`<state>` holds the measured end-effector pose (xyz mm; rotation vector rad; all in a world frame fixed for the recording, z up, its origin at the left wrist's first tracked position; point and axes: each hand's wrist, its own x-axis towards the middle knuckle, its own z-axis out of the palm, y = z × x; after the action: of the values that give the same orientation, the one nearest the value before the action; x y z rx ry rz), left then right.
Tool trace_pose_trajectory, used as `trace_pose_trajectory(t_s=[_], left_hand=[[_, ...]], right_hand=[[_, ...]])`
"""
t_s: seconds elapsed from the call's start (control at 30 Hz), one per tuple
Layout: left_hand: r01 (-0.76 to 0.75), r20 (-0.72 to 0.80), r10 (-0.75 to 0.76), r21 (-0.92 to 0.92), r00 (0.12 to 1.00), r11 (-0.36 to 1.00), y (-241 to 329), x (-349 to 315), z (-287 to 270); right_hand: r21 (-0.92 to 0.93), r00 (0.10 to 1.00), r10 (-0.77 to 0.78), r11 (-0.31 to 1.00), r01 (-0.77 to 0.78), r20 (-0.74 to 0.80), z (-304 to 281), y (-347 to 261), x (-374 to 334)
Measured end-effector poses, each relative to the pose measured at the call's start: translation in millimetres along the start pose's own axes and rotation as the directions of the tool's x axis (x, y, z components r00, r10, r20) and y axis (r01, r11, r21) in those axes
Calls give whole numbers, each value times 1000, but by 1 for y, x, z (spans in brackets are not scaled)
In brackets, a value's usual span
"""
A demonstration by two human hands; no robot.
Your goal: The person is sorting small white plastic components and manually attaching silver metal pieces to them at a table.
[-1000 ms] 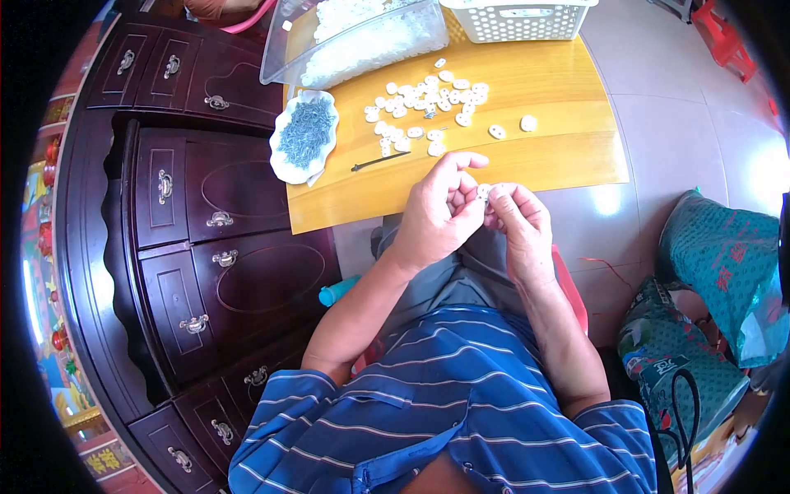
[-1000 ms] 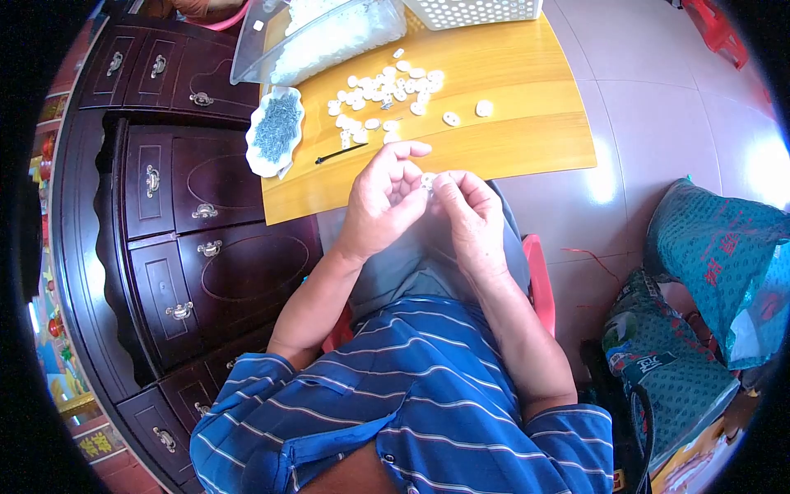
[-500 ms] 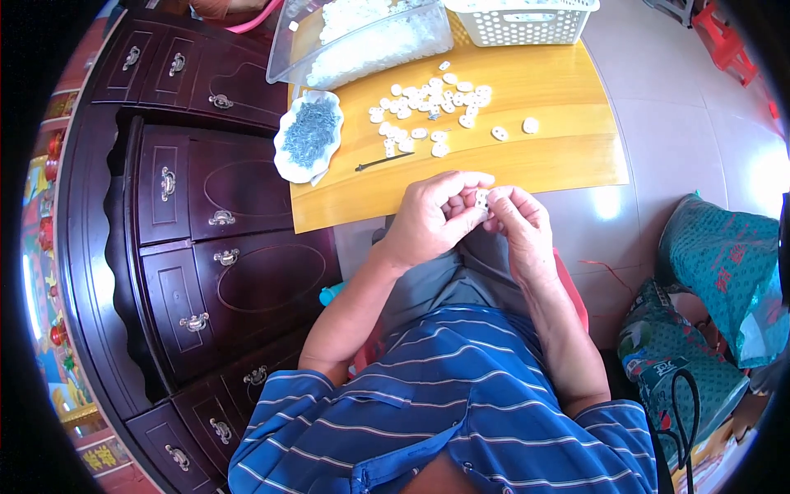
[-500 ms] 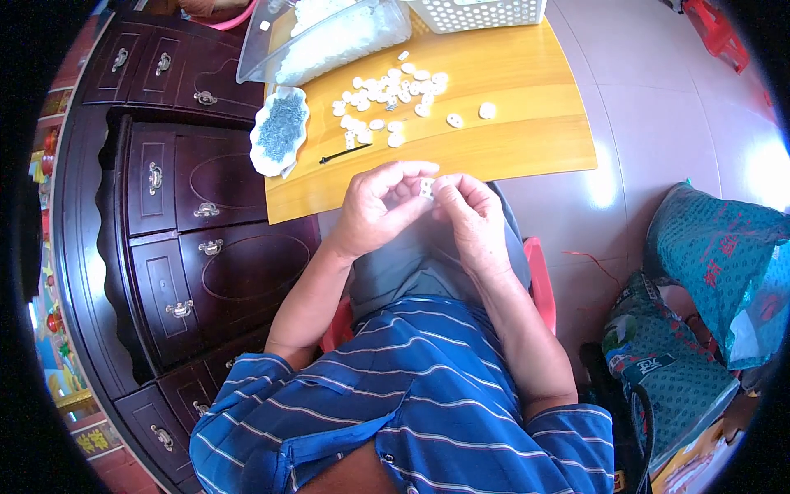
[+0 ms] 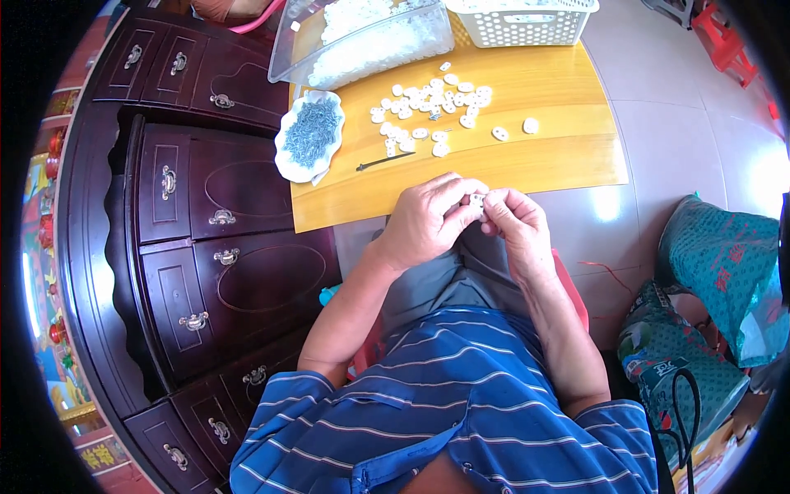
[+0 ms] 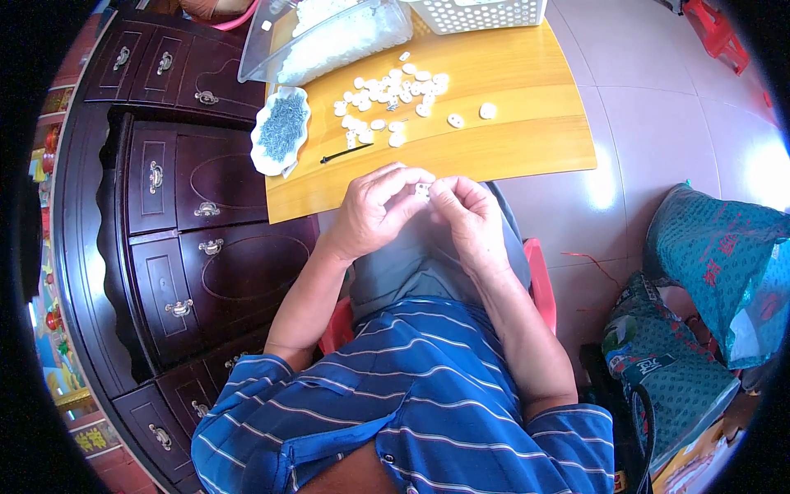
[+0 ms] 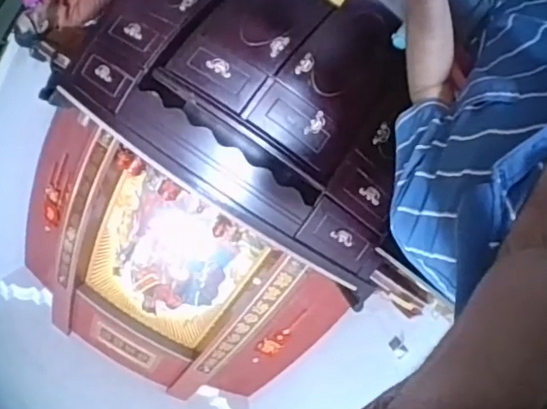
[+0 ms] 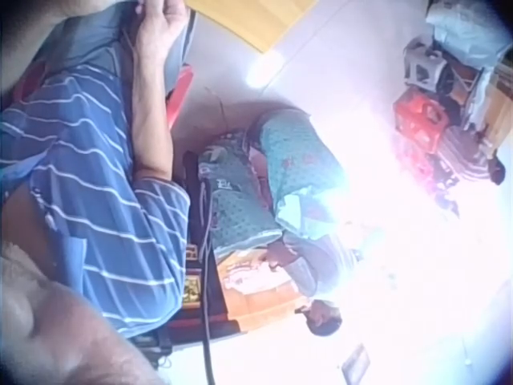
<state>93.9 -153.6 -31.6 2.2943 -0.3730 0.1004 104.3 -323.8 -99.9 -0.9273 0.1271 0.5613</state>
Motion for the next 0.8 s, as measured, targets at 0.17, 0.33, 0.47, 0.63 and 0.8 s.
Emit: trace_pose_trajectory(t_s=[0.17,0.33,0.47,0.63,0.8], left_hand=[[33,39,-33,-7,999,999,0,1,-1],[21,30,-20,-17,999,1000,-5,2,3],[24,30,-24,-12,999,1000,-9,2,6],[44,18,-43,-74,999,996,-12,3,9],[91,5,-92,-169,996,981,-12,2,10]], right_hand=[[-11,1000,-4,1000,4,3,0,-1,0],[11,1000,3,1000,-3,-1,-2,1,1],[4,1000,19,1000,-19,-9,-1,2,0],[4,999,24,1000,-24,-32,-1,0,-2],[15,999,-18,1000,19,-27,1,-2,1]])
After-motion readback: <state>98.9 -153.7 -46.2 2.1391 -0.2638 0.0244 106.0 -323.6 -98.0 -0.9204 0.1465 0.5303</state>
